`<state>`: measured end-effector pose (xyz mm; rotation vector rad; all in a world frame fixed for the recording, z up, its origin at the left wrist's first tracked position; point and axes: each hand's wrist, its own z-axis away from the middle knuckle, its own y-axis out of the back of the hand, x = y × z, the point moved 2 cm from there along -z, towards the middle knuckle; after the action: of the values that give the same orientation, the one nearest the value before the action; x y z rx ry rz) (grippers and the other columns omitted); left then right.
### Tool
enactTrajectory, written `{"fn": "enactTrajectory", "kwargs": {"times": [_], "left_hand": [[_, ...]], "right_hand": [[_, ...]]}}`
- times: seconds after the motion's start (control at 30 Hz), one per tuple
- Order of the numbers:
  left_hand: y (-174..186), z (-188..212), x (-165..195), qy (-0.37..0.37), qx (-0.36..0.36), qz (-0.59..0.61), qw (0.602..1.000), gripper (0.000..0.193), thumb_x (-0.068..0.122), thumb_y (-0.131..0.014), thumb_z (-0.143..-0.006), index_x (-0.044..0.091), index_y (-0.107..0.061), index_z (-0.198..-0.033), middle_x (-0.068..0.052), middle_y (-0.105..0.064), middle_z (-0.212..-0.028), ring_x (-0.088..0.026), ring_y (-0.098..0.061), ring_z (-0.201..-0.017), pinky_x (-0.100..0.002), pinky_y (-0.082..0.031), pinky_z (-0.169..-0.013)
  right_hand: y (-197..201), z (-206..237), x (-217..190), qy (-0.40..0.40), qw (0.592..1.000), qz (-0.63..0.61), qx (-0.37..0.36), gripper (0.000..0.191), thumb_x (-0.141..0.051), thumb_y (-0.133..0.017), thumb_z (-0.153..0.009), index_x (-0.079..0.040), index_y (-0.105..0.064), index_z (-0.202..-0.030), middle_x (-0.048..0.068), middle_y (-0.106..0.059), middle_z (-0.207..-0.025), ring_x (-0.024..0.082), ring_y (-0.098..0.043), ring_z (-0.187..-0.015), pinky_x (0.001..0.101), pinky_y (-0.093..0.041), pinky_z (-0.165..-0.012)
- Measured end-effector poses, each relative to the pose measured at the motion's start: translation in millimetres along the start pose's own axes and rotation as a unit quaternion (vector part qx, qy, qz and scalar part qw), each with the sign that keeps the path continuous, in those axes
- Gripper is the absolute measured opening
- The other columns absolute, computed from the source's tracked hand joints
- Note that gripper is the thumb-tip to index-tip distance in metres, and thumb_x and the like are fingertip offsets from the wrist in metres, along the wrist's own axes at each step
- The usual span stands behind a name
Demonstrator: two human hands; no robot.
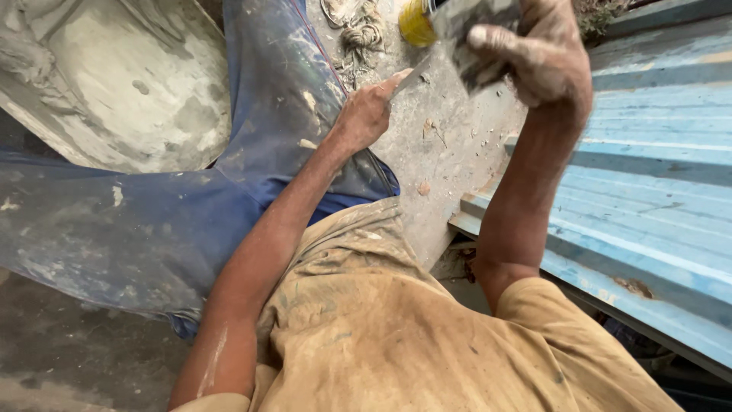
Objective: The person sits on the floor and uses a trowel to scrape dried plaster from a metal tray. They then pour water from a plastic bottle into the tray and mix the plaster and water by hand to form a paste.
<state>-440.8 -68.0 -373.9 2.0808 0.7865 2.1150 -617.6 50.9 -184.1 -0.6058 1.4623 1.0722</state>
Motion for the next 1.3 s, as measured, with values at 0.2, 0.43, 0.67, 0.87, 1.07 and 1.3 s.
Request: {"fn": "enactTrajectory", "kwargs": {"times": [0.2, 0.43, 0.67, 0.87, 1.07, 1.3], "left_hand": [[-1.5, -3.0, -6.5, 0.004, -0.007, -0.007, 1.000, 0.060, -0.004, -0.051, -0.092, 0.009, -0.050, -0.150, -0.022, -0.072, -0.092, -0.033, -0.074, -0.079, -0.047, -0.061, -0.078], [-11.6, 0.7, -18.5, 0.038, -0.041, -0.005, 0.998, 0.059, 0.006, -0.056, -0.092, 0.004, -0.045, -0.150, -0.020, -0.069, -0.086, -0.032, -0.072, -0.076, -0.047, -0.062, -0.074], [-0.5, 2.0, -5.5, 0.017, -0.002, 0.005, 1.000, 0.064, 0.001, -0.055, -0.088, 0.005, -0.047, -0.151, -0.025, -0.071, -0.093, -0.039, -0.072, -0.086, -0.051, -0.058, -0.084], [2.8, 0.4, -1.8, 0.080, -0.041, 0.023, 0.996, 0.062, 0.004, -0.055, -0.091, 0.006, -0.044, -0.152, -0.026, -0.070, -0.098, -0.042, -0.073, -0.089, -0.050, -0.057, -0.084], [0.0, -0.6, -11.6, 0.003, 0.019, 0.026, 0.999, 0.061, 0.007, -0.064, -0.089, -0.003, -0.047, -0.146, -0.033, -0.068, -0.116, -0.047, -0.067, -0.106, -0.051, -0.054, -0.095], [5.0, -3.6, -9.2, 0.179, -0.052, 0.168, 0.968, 0.062, 0.004, -0.057, -0.092, 0.006, -0.044, -0.153, -0.016, -0.072, -0.126, -0.043, -0.070, -0.078, -0.050, -0.065, -0.068]], "right_hand": [[-9.5, -35.4, 83.7, -0.109, 0.906, 0.405, 0.051, 0.014, -0.004, -0.065, -0.100, -0.005, -0.077, -0.109, 0.012, -0.076, -0.089, 0.011, -0.065, -0.058, 0.0264, -0.055, -0.044], [-17.5, 0.3, 157.3, -0.132, 0.957, 0.178, 0.185, 0.017, -0.006, -0.067, -0.097, -0.003, -0.076, -0.111, 0.010, -0.077, -0.089, 0.013, -0.071, -0.066, 0.0296, -0.063, -0.058], [-46.1, 16.2, 133.2, -0.069, 0.935, 0.196, 0.288, 0.020, -0.005, -0.065, -0.099, -0.001, -0.073, -0.117, 0.013, -0.077, -0.102, 0.017, -0.076, -0.078, 0.0338, -0.066, -0.067], [-78.2, 26.2, 141.9, 0.120, 0.849, 0.376, 0.351, 0.023, -0.013, -0.067, -0.110, 0.003, -0.060, -0.125, 0.016, -0.072, -0.111, 0.023, -0.076, -0.085, 0.0334, -0.066, -0.072], [-73.6, 20.5, 173.6, -0.080, 0.931, 0.010, 0.357, 0.017, -0.008, -0.064, -0.102, 0.003, -0.067, -0.115, 0.015, -0.070, -0.086, 0.018, -0.066, -0.061, 0.0293, -0.053, -0.047], [-110.2, 45.4, 165.9, -0.038, 0.890, 0.071, 0.449, 0.017, -0.010, -0.059, -0.099, 0.001, -0.066, -0.110, 0.010, -0.073, -0.089, 0.020, -0.071, -0.066, 0.0347, -0.064, -0.056]]}}
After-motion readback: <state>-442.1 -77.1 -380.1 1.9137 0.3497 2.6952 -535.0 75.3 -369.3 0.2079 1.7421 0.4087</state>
